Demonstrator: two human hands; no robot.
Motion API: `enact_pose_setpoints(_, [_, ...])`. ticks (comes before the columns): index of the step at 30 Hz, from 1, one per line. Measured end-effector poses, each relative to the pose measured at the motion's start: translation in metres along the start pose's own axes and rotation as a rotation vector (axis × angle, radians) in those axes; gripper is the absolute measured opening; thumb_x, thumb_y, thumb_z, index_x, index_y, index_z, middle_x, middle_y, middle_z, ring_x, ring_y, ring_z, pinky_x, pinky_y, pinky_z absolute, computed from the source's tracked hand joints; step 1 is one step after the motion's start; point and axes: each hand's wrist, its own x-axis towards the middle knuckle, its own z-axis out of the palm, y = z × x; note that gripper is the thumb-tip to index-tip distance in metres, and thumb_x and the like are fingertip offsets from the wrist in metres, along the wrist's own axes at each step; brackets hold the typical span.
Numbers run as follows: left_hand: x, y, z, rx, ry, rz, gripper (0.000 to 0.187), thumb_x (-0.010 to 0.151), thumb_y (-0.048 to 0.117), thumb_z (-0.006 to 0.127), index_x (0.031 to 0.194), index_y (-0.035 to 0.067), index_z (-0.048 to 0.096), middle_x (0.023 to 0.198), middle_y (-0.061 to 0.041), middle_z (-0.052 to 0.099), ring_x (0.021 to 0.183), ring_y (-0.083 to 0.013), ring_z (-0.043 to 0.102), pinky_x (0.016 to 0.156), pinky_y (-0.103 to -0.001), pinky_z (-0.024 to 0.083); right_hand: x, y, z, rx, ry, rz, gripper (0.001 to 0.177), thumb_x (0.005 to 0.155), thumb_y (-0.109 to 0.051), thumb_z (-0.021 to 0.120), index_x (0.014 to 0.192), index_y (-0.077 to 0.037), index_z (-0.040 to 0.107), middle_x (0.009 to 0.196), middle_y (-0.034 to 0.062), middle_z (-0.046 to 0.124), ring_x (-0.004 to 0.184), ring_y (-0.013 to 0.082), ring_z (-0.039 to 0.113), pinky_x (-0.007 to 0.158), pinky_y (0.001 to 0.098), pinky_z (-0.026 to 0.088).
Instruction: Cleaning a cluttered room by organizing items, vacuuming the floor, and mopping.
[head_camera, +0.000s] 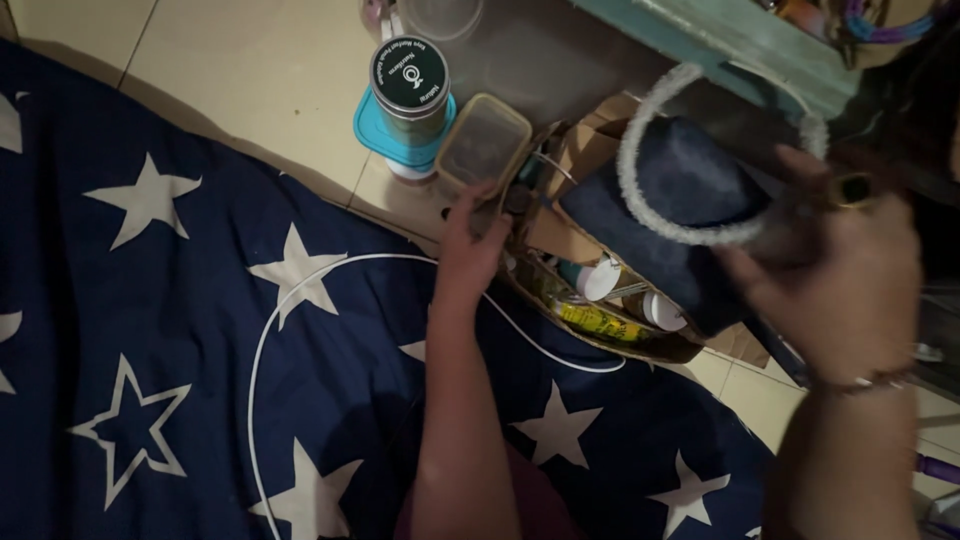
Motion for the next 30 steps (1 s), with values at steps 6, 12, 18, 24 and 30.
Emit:
enact_pose_setpoints(6, [0.002, 0.002, 0.011, -0.11, 0.024, -0.247, 0.046, 0.095, 0.024, 0.069, 0.136, 0.007, 0.06, 0.124, -0.012, 0.069, 0.111, -0.0234, 0.068, 0.094, -0.034, 0.054, -0.022, 0.032, 0.01, 0.172, 0.049, 0.001, 0.06, 0.085, -0.029, 0.093, 0.135, -0.008, 0.068, 0.119, 0.0175, 0.067, 0.112, 0.03, 0.065, 0.095, 0.0434, 0.055])
enact_pose_setpoints(12, [-0.004, 0.039, 0.03, -0.043, -0.013, -0.112, 0.049, 0.102, 0.037, 0.067, 0.138, 0.003, 0.06, 0.136, -0.016, 0.066, 0.127, -0.0259, 0.062, 0.109, -0.038, 0.046, -0.027, 0.008, 0.024, 0.236, 0.207, -0.02, 0.06, 0.084, -0.024, 0.092, 0.136, -0.004, 0.069, 0.149, 0.027, 0.052, 0.132, 0.0398, 0.06, 0.108, 0.0456, 0.052])
enact_pose_setpoints(18, [-0.008, 0.051, 0.041, 0.12, -0.008, 0.018, 0.069, 0.092, 0.04, 0.076, 0.142, 0.0, 0.051, 0.141, -0.022, 0.056, 0.127, -0.0341, 0.06, 0.106, -0.041, 0.049, -0.045, 0.02, 0.032, 0.318, 0.276, -0.032, 0.055, 0.092, -0.017, 0.09, 0.137, 0.001, 0.064, 0.148, 0.0249, 0.056, 0.135, 0.0381, 0.06, 0.113, 0.0444, 0.052])
enact_pose_setpoints(24, [-0.006, 0.032, 0.048, 0.213, 0.01, 0.138, 0.064, 0.096, 0.031, 0.076, 0.144, -0.001, 0.049, 0.143, -0.025, 0.056, 0.131, -0.0383, 0.057, 0.111, -0.045, 0.045, -0.11, 0.085, 0.09, 0.824, 0.622, 0.317, 0.018, 0.115, -0.015, 0.065, 0.129, -0.005, 0.061, 0.126, 0.0101, 0.066, 0.113, 0.0201, 0.062, 0.098, 0.0308, 0.053])
enact_pose_setpoints(30, [-0.009, 0.02, 0.051, 0.248, 0.059, 0.048, 0.057, 0.101, 0.024, 0.067, 0.149, 0.003, 0.046, 0.148, -0.026, 0.053, 0.137, -0.041, 0.054, 0.116, -0.046, 0.042, -0.18, 0.137, 0.169, 1.205, 0.822, 0.758, 0.026, 0.12, -0.03, 0.056, 0.126, -0.005, 0.054, 0.109, 0.0054, 0.062, 0.095, 0.0164, 0.055, 0.089, 0.0315, 0.047])
